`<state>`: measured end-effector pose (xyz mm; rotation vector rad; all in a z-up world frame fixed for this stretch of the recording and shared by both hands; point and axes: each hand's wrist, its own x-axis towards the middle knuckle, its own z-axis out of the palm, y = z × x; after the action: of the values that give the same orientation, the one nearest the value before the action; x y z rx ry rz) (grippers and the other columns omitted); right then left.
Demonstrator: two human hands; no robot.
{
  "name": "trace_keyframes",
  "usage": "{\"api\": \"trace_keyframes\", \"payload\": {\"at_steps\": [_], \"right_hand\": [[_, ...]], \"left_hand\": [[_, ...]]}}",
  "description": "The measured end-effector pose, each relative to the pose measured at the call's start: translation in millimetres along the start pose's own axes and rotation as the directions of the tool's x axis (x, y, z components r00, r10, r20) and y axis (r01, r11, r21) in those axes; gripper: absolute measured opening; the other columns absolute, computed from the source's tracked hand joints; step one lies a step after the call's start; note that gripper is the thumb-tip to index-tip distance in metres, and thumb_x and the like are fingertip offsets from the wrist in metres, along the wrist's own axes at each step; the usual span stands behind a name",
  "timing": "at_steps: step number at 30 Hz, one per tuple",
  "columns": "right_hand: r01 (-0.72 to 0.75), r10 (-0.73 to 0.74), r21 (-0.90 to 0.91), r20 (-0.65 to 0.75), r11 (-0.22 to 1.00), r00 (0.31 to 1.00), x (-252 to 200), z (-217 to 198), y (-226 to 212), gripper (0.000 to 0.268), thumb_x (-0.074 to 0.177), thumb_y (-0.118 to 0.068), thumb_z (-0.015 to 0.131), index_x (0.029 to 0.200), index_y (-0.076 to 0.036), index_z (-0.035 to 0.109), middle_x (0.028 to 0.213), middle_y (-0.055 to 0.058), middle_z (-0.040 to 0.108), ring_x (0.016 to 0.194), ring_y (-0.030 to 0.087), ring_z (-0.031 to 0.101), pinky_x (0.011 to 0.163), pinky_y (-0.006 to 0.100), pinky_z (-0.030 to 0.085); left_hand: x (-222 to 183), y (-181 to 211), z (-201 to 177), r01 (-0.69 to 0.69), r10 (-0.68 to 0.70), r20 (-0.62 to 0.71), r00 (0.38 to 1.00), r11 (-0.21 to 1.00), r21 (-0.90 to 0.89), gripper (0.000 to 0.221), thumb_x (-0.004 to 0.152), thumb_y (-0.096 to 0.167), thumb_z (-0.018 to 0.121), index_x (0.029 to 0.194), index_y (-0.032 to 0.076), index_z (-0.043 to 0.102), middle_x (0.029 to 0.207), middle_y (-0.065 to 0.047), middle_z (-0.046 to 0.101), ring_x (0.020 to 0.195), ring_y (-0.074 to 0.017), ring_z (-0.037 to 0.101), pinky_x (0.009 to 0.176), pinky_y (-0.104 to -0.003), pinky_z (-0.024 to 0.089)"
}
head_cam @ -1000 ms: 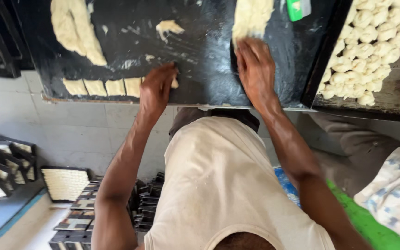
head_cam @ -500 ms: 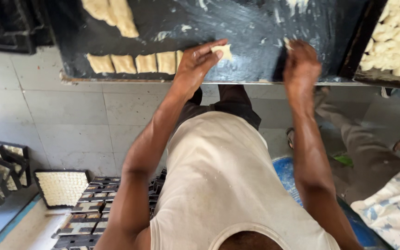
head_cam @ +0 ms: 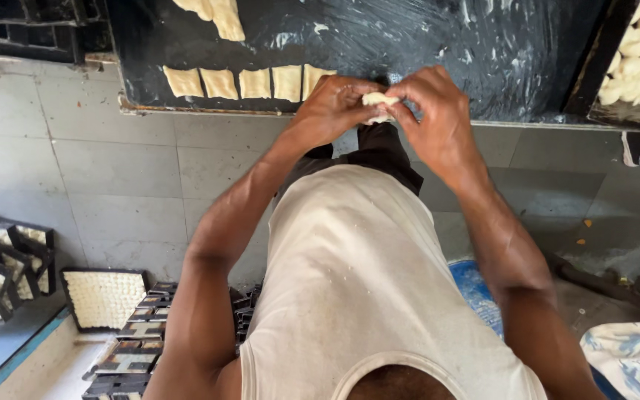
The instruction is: The person shapes and rolls pieces of dough by hand, then places the formed pieces onto a tray.
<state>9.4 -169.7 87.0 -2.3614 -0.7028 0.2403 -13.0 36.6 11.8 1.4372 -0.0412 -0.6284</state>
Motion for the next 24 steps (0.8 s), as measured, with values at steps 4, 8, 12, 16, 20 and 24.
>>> {"api": "trace_keyframes", "payload": {"at_steps": [4,8,12,16,20,24], "right_hand": [[0.233,-0.318,-0.494,-0.094,0.837,0.944,-16.5,6.6,-10.8,0.047,0.074,-0.007,0.084,0.119,0.001,0.077,0.12,0.015,0.058,0.097,0.028,0.058,0.078,0.039,0.056],[0.124,-0.109,0.035,-0.274,0.992,0.955,-27.0,-1.9,9.1,0.031,0.089,-0.005,0.087,0.115,-0.007,0.069,0.121,0.005,0.055,0.109,0.022,0.058,0.091,0.038,0.056],[-0.249,0.43,0.807,-0.007,0.535,0.903,-33.2,-33.8,54.5,0.027,0.092,-0.001,0.081,0.115,-0.003,0.068,0.116,0.007,0.064,0.107,0.016,0.062,0.095,0.03,0.059],[-0.243,0.386,0.719,-0.038,0.651,0.922,-41.5,-62.5,81.9,0.012,0.101,-0.001,0.074,0.113,-0.003,0.072,0.11,0.006,0.068,0.105,0.018,0.068,0.095,0.033,0.059],[-0.037,0.022,-0.065,-0.219,0.997,0.975,-50.4,-92.8,91.5,0.029,0.09,-0.004,0.085,0.116,-0.003,0.075,0.109,0.012,0.067,0.105,0.031,0.062,0.088,0.043,0.055],[-0.011,-0.026,-0.12,-0.297,0.993,0.955,-61.1,-114.5,109.8,0.034,0.089,-0.005,0.083,0.121,-0.002,0.071,0.117,0.016,0.065,0.108,0.035,0.061,0.089,0.045,0.055]], "left_hand": [[13.2,-6.8,4.4,-0.018,0.029,0.014,0.999,0.864,-0.503,0.043,0.104,0.0,0.056,0.147,0.004,0.055,0.133,-0.017,0.069,0.113,-0.0246,0.072,0.104,-0.041,0.063],[22.0,-6.2,23.9,-0.046,0.086,0.076,0.993,0.905,-0.422,0.043,0.103,-0.005,0.056,0.144,0.007,0.059,0.141,-0.013,0.064,0.124,-0.0237,0.067,0.11,-0.04,0.061],[42.4,13.3,46.5,-0.294,0.337,0.11,0.935,0.91,-0.293,0.045,0.097,-0.014,0.061,0.134,0.01,0.066,0.142,-0.007,0.052,0.123,-0.023,0.063,0.106,-0.04,0.058],[75.6,31.3,71.6,-0.265,0.252,0.086,0.964,0.94,0.215,0.045,0.096,0.004,0.077,0.138,0.014,0.064,0.122,-0.004,0.075,0.108,-0.0188,0.075,0.096,-0.034,0.065],[119.8,38.7,93.7,-0.095,0.091,0.102,0.991,0.995,0.031,0.035,0.104,0.014,0.069,0.139,0.008,0.066,0.122,-0.009,0.078,0.104,-0.0195,0.077,0.093,-0.035,0.066],[159.8,55.8,122.4,0.361,-0.305,0.223,0.926,0.887,-0.288,0.038,0.104,0.02,0.06,0.138,0.005,0.061,0.118,-0.013,0.076,0.104,-0.0201,0.077,0.094,-0.033,0.065]]}}
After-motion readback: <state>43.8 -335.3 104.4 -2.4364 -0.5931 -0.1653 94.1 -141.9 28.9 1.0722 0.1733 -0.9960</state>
